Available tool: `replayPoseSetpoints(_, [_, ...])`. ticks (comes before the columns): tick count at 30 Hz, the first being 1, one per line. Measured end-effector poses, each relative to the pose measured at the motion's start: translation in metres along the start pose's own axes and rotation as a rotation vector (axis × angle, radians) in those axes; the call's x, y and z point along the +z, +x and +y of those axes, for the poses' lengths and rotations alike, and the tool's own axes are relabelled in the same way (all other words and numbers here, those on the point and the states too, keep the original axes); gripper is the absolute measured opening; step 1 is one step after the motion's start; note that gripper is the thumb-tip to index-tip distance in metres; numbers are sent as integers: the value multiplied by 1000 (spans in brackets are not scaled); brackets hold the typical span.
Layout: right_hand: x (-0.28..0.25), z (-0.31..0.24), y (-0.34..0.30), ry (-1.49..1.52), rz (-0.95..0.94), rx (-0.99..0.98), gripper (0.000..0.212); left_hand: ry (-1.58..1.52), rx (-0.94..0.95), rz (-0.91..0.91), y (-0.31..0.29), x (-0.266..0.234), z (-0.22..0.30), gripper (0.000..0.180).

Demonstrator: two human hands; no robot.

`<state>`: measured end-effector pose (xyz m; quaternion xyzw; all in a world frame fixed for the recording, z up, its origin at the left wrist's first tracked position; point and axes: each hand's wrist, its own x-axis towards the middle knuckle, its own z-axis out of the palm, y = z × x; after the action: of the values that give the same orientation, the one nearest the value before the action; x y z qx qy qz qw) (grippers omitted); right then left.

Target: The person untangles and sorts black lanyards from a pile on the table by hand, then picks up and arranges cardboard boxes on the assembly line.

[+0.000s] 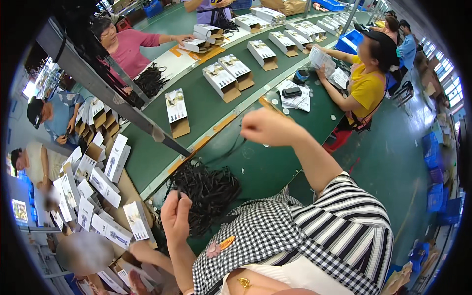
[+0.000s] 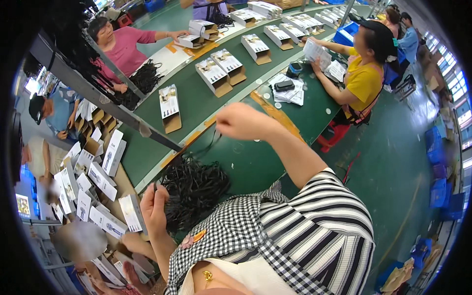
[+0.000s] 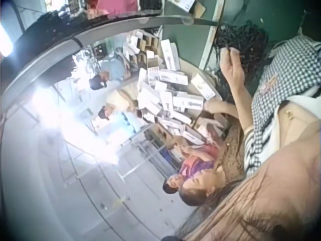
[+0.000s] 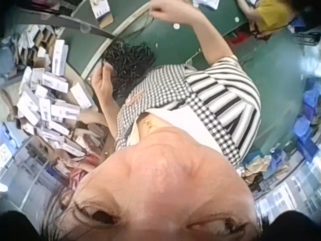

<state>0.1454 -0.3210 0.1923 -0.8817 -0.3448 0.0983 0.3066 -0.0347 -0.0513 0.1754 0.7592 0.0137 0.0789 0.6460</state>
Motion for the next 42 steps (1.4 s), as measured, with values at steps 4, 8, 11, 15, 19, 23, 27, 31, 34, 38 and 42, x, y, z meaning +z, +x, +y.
replayPoseSetpoints(4, [49, -41, 9, 422, 139, -228, 86, 545, 539, -7, 26, 24, 33, 10])
replayPoseSetpoints(8, [132, -92, 19, 1269, -630, -297, 32, -569, 64, 74, 28, 6, 41, 21])
replayPoseSetpoints(11, [126, -84, 17, 1021, -592, -145, 19, -1038, 65, 281, 18, -69, 43, 28])
replayPoseSetpoints(15, [118, -59, 29, 853, -532, 3, 15, -468, 179, 758, -12, -107, -13, 22])
replayPoseSetpoints(19, [145, -120, 48, 547, -506, -469, 8, -196, -69, 330, -13, -40, -54, 38])
replayPoseSetpoints(23, [183, -161, 78, 225, -460, -710, 10, -1042, -485, 226, -57, -38, -78, 64])
replayPoseSetpoints(27, [249, -178, 122, 535, -544, -860, 20, -788, -520, 311, -95, -94, -105, 45])
replayPoseSetpoints(31, [350, -194, 185, 358, -583, -526, 35, 131, -402, 604, -127, -118, -113, 39])
replayPoseSetpoints(34, [455, -231, 181, -50, -801, -725, 54, -60, -444, 904, -146, -132, -130, 41])
replayPoseSetpoints(38, [552, -243, 164, -257, -835, -729, 44, -482, -403, 1081, -154, -162, -123, 49])
replayPoseSetpoints(42, [529, -222, 160, -89, -388, -775, 35, -880, -52, 1090, -149, -187, -115, 57])
